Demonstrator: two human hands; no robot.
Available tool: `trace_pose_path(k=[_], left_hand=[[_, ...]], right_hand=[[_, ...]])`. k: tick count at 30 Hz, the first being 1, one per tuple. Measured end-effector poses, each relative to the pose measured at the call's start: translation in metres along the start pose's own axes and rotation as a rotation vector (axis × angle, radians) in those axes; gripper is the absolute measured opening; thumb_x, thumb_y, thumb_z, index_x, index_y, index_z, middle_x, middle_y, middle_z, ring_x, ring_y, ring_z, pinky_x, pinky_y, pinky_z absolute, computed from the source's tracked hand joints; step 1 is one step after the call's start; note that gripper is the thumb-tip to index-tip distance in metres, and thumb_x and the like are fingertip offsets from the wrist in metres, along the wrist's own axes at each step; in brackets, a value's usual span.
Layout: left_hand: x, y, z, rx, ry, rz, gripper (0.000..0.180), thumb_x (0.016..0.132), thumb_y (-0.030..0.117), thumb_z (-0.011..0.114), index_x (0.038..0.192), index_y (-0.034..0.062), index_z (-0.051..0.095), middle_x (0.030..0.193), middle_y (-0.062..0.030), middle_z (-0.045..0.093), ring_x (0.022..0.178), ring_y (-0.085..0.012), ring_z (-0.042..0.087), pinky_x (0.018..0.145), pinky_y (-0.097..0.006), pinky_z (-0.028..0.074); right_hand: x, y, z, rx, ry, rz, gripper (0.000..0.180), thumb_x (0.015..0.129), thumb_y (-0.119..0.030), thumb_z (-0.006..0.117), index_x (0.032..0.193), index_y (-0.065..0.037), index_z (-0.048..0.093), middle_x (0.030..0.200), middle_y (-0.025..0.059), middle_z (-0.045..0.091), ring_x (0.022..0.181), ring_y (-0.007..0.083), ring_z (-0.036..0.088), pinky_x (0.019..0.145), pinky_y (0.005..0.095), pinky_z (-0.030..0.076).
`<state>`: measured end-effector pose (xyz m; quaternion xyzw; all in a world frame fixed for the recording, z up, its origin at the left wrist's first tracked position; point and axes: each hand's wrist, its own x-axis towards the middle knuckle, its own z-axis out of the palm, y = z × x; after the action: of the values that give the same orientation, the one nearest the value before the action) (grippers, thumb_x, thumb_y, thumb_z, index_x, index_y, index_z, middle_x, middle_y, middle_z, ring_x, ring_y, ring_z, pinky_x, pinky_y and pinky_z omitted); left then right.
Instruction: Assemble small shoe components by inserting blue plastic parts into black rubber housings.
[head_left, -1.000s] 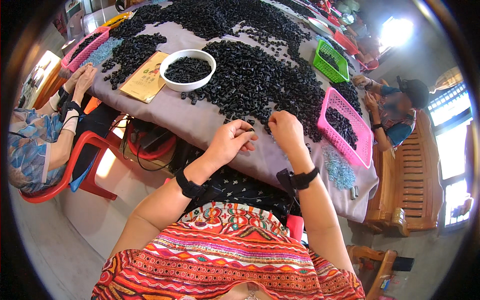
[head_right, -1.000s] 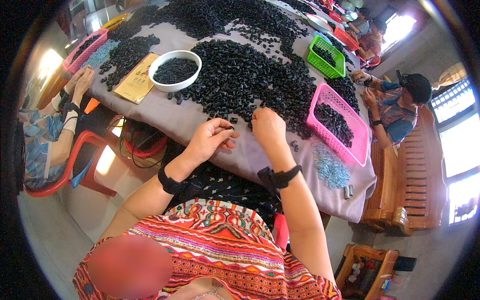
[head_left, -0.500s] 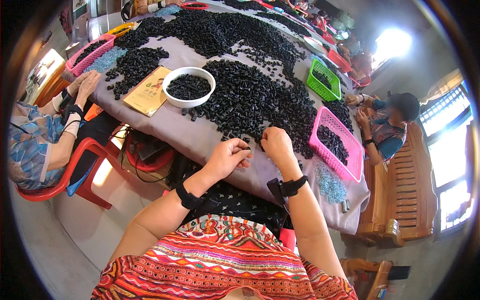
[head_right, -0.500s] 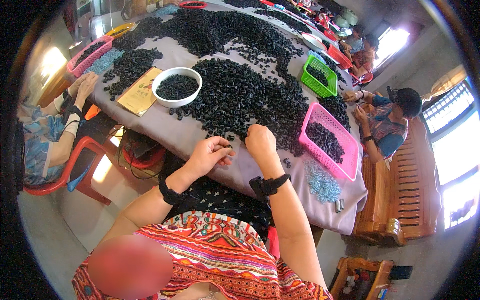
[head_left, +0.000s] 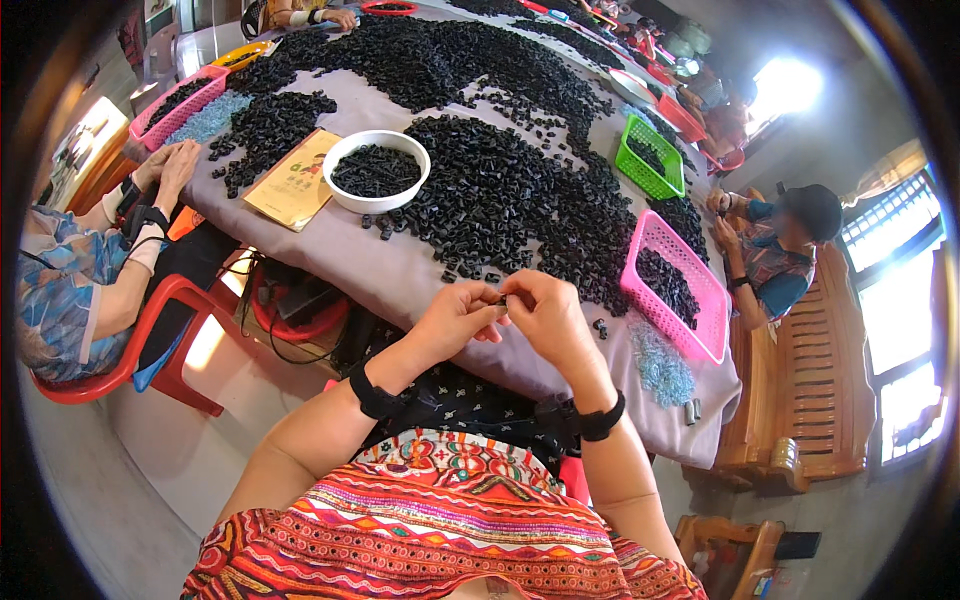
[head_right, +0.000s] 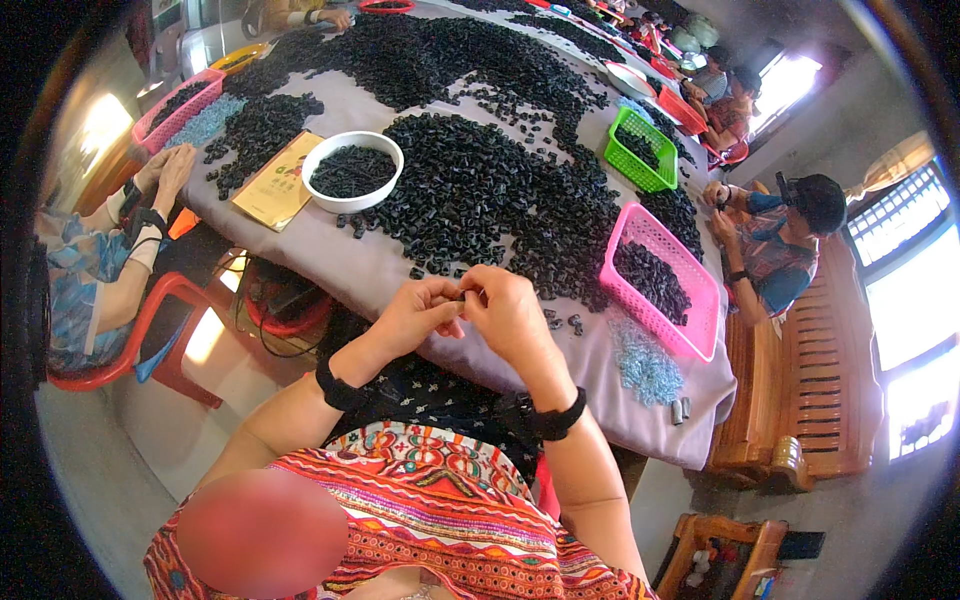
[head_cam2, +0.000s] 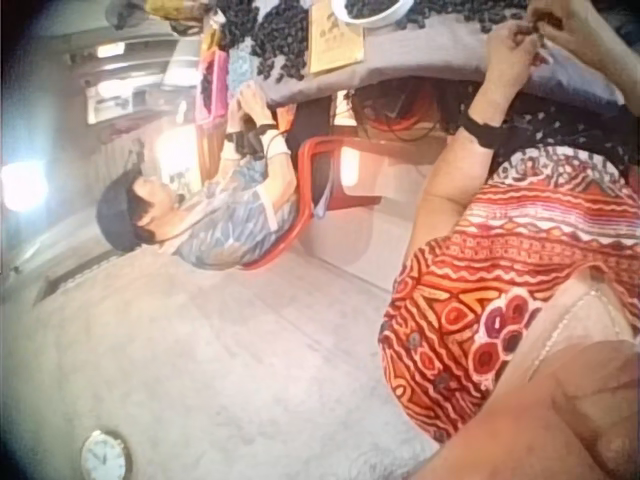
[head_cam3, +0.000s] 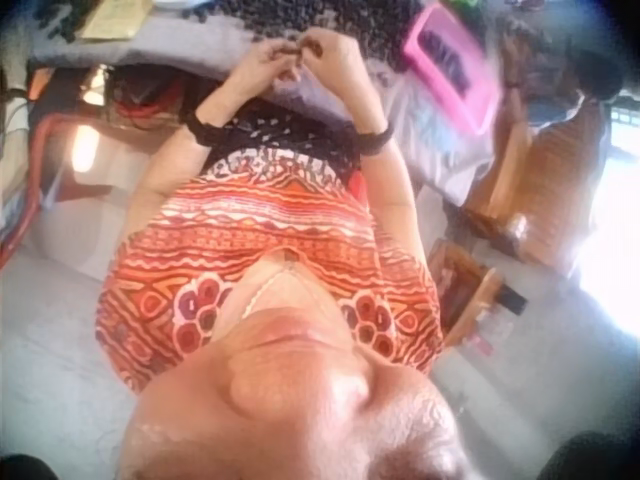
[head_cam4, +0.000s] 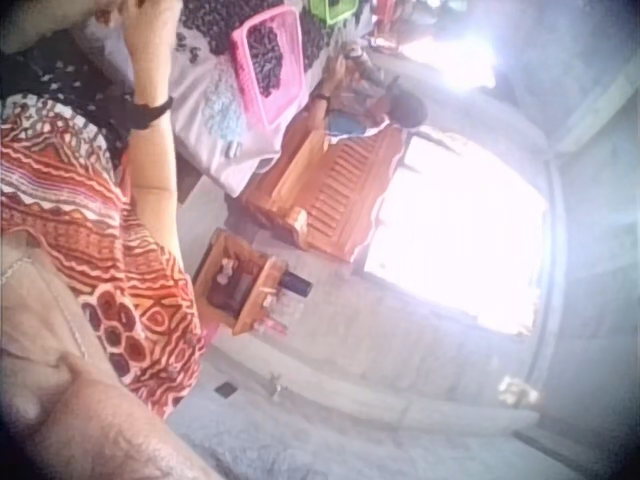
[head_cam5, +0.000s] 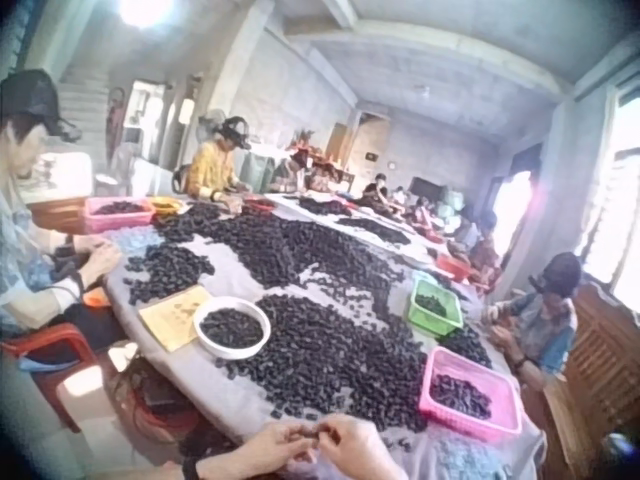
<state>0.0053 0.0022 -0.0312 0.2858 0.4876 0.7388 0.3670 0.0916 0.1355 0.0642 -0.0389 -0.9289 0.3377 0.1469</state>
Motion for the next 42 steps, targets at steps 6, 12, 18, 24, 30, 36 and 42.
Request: trace_pose_path(k=[6,12,18,24,30,36,42], left_hand=[[-0.001,-0.004,0.003,0.025,-0.030,-0.004,0.018,0.096,0.015,0.062,0.107,0.0016,0.062,0.091,-0.0037,0.070,0.071,-0.0087,0.066,0.063,-0.021,0.050],[-0.006,0.001,0.006,0.085,-0.046,0.009,0.019,0.095,0.010,0.062,0.109,-0.0022,0.063,0.094,-0.0086,0.070,0.073,-0.0116,0.066,0.068,-0.026,0.056],[-0.006,0.004,0.008,0.082,-0.066,-0.008,0.017,0.095,0.011,0.063,0.107,-0.0023,0.063,0.093,-0.0079,0.070,0.073,-0.0114,0.066,0.069,-0.026,0.056],[-0.006,0.002,0.010,0.072,-0.084,0.026,0.015,0.095,0.010,0.063,0.105,-0.0017,0.064,0.093,-0.0073,0.070,0.073,-0.0113,0.066,0.069,-0.025,0.056],[-0.005,-0.001,0.008,0.113,-0.068,0.026,0.014,0.094,0.008,0.063,0.104,-0.0021,0.064,0.092,-0.0063,0.070,0.073,-0.0109,0.066,0.068,-0.026,0.056],[-0.007,0.001,0.008,0.110,-0.042,0.011,0.015,0.095,0.009,0.062,0.104,-0.0029,0.063,0.091,-0.0061,0.069,0.073,-0.0109,0.066,0.069,-0.026,0.056],[-0.006,0.002,0.009,0.088,-0.053,-0.006,0.017,0.095,0.009,0.062,0.107,-0.0026,0.064,0.092,-0.0064,0.069,0.073,-0.0114,0.066,0.069,-0.026,0.056]], right_hand=[[-0.010,0.004,-0.001,-0.002,0.039,-0.011,0.015,0.080,-0.004,0.060,0.093,0.002,0.067,0.081,0.0178,0.067,0.075,0.0317,0.068,0.067,0.0371,0.053],[-0.011,0.005,-0.009,0.012,-0.013,-0.012,0.016,0.080,-0.004,0.060,0.092,0.002,0.069,0.079,0.0160,0.068,0.068,0.0266,0.067,0.064,0.0346,0.052],[-0.014,0.012,-0.011,0.147,-0.038,0.079,0.018,0.081,-0.003,0.059,0.094,0.002,0.070,0.075,0.0108,0.067,0.063,0.0124,0.060,0.060,0.0282,0.048],[-0.018,0.015,-0.007,0.319,-0.022,0.175,0.015,0.082,-0.002,0.061,0.094,0.004,0.068,0.080,0.0098,0.068,0.067,0.0116,0.063,0.062,0.0269,0.050],[-0.020,0.022,0.005,0.307,0.026,0.114,0.013,0.082,-0.003,0.062,0.093,0.004,0.067,0.082,0.0091,0.065,0.067,0.0139,0.065,0.061,0.0268,0.050],[-0.021,0.019,0.012,0.189,0.088,0.071,0.011,0.082,-0.001,0.062,0.092,0.003,0.067,0.083,0.0080,0.065,0.068,0.0130,0.063,0.060,0.0254,0.049],[-0.022,0.027,0.010,0.301,0.135,0.120,0.012,0.083,0.001,0.062,0.093,0.002,0.067,0.083,0.0051,0.067,0.073,0.0094,0.064,0.064,0.0241,0.050]])
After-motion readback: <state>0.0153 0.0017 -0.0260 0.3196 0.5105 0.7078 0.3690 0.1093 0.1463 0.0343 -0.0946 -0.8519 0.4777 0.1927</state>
